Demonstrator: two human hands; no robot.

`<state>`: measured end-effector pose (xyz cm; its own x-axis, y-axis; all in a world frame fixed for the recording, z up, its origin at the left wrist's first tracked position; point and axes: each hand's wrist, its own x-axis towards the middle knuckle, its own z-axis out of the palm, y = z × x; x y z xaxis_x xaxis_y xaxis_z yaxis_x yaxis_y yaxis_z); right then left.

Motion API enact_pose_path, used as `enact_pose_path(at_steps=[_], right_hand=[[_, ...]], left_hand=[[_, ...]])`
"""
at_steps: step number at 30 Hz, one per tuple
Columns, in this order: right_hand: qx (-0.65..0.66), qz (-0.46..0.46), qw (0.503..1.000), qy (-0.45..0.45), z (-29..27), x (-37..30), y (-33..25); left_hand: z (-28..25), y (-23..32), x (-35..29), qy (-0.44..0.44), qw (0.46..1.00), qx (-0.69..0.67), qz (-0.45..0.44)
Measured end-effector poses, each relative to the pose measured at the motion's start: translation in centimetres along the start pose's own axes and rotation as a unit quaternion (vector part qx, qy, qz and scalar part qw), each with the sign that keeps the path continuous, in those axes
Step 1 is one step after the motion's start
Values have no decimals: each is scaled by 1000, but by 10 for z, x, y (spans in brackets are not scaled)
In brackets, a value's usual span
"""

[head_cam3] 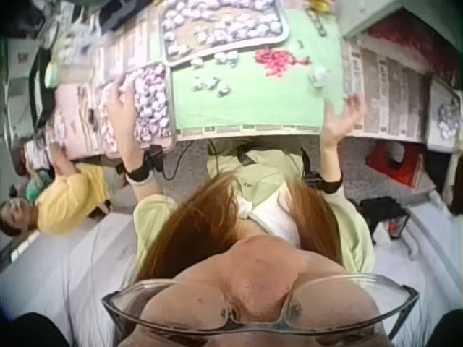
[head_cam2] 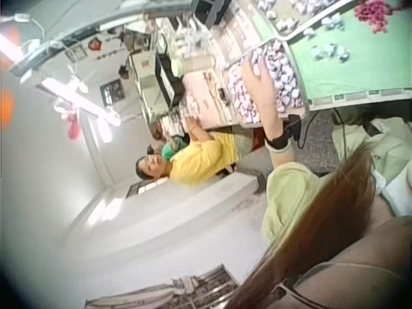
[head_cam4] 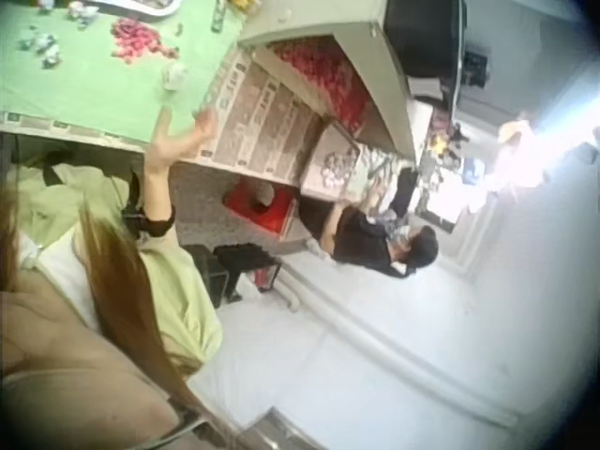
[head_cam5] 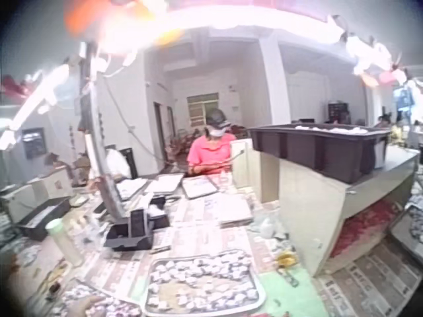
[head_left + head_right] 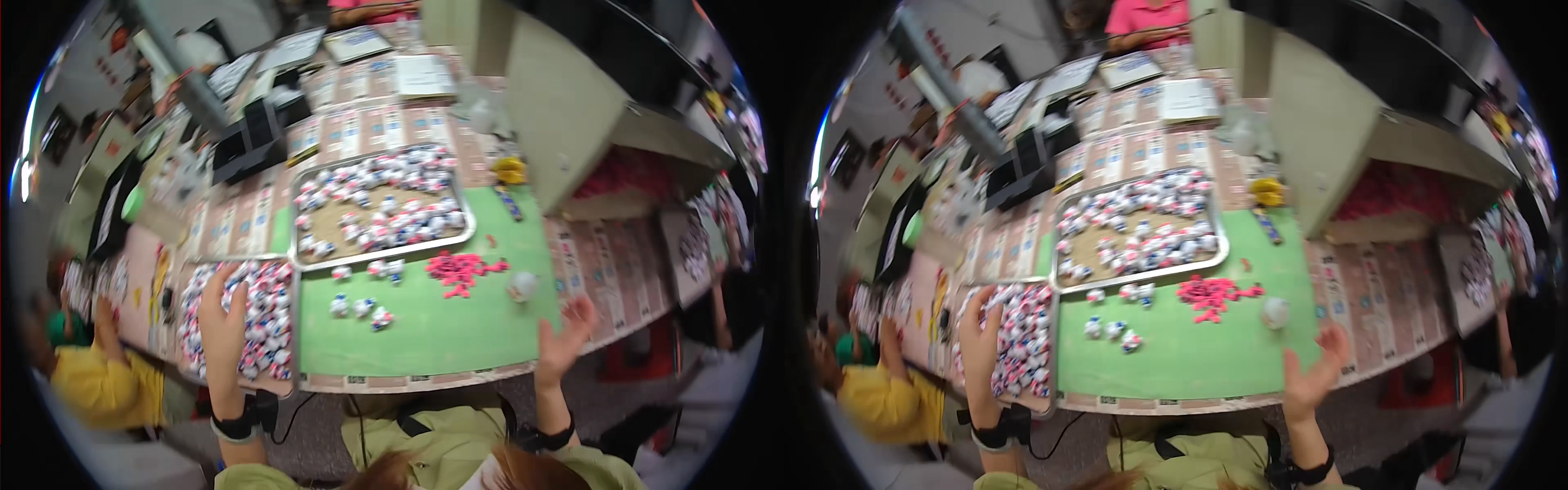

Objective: Assembling small toy figures by gluing components together.

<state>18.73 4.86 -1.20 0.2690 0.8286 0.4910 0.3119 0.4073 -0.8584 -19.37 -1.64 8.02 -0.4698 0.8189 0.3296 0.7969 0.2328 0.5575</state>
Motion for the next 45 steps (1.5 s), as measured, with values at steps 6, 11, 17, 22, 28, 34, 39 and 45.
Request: enact_pose_path(at_steps=[6,11,17,22,28,34,39,45], right_hand=[[-4,88,981,-173,8,31,26],[-27,131,960,-247,16,42,35],[153,259,919,-253,-9,54,30],[158,275,908,-272,-7,81,36],[222,325,867,-306,24,124,52],[181,327,869,-323,54,142,66],[168,330,876,-310,64,142,70],[159,324,882,-304,65,142,81]], left_hand=[[88,151,43,-299,910,-271,97],[205,192,96,-330,904,-221,158],[273,218,126,-225,953,-102,173],[305,207,131,-300,932,-182,94],[300,202,126,-445,758,-451,-150],[301,203,118,-464,710,-507,-155],[305,196,115,-442,702,-531,-173],[301,205,111,-447,707,-521,-170]])
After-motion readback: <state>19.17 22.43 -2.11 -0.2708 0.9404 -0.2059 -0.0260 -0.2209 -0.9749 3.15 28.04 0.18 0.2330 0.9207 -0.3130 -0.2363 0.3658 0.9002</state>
